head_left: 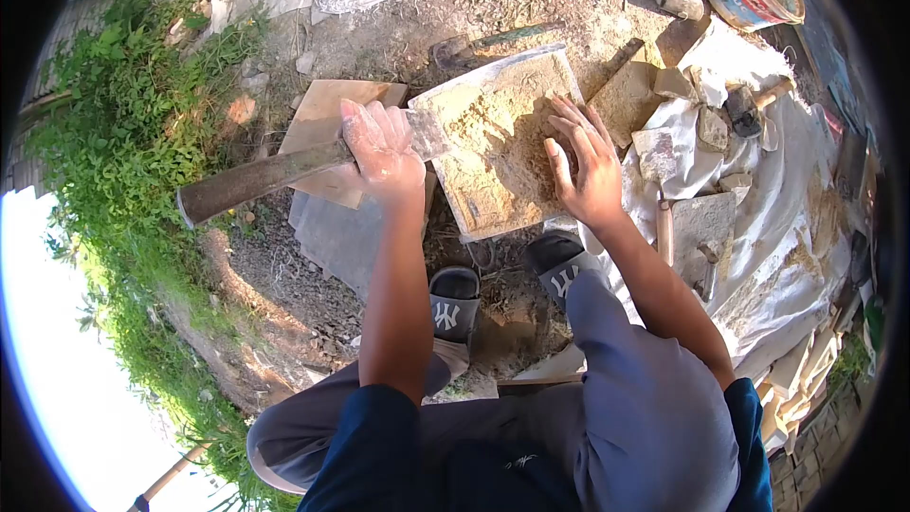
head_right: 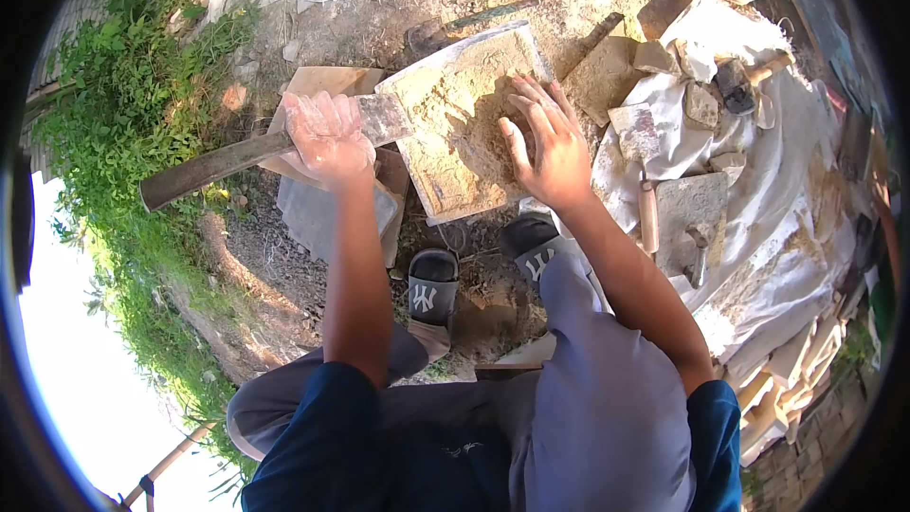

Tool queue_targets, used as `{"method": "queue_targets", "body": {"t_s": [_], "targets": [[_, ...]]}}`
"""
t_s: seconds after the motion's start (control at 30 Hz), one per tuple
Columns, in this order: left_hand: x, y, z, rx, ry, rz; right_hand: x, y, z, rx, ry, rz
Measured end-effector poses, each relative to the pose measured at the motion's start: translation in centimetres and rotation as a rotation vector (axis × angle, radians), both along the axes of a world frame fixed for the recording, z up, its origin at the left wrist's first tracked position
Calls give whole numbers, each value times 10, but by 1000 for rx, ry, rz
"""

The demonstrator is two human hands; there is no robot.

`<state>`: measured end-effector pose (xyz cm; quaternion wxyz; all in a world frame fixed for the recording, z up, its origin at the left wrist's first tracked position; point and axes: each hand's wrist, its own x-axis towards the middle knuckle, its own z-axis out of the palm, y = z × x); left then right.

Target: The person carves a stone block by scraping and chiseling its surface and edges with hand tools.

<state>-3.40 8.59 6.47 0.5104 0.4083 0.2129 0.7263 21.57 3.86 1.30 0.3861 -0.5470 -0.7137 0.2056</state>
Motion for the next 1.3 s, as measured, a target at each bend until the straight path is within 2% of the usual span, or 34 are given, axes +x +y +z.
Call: {"method": "queue_targets", "body": {"t_s": [0.03,0.1,0.17,0.23,0.27,0.3,0.37,0.4,0.47,0.5,0.6,0.77,0.87,0.97,1.1,1.13,1.2,1.27,1.3], "targets": [[0,2,-2,44,-47,-83,1,-1,-1,-6,18,19],[12,5,-3,-291,16,318,-2,1,1,8,1,18],[33,4,39,-491,65,504,-3,-1,2,-10,-10,5],[9,4,21,-118,287,192,1,4,0,1,-1,-6],[7,4,7,-82,266,167,3,3,2,-5,3,-1],[18,8,1,-101,196,299,1,-1,4,-9,13,26],[6,15,15,-44,287,88,-1,3,0,11,-14,7],[6,13,16,-44,293,87,-1,-1,0,-1,-2,7],[12,17,15,-3,255,245,0,-1,-1,-11,25,6],[15,16,20,-2,254,243,1,-2,0,-10,25,4],[25,21,40,-147,425,544,0,-3,1,-12,38,11],[35,17,83,-159,406,524,1,-1,2,-12,38,19],[39,14,93,-131,274,407,0,-1,3,-12,35,15],[38,16,78,-127,269,357,0,-2,3,-18,29,12],[18,37,11,-207,145,291,1,0,1,-3,31,17],[10,44,8,-214,212,486,1,1,2,-3,27,10],[5,43,5,-227,279,683,0,1,2,-9,23,5],[27,29,40,163,206,35,1,-2,2,-19,20,14],[34,29,35,62,302,87,1,-6,1,-26,20,19]]}}
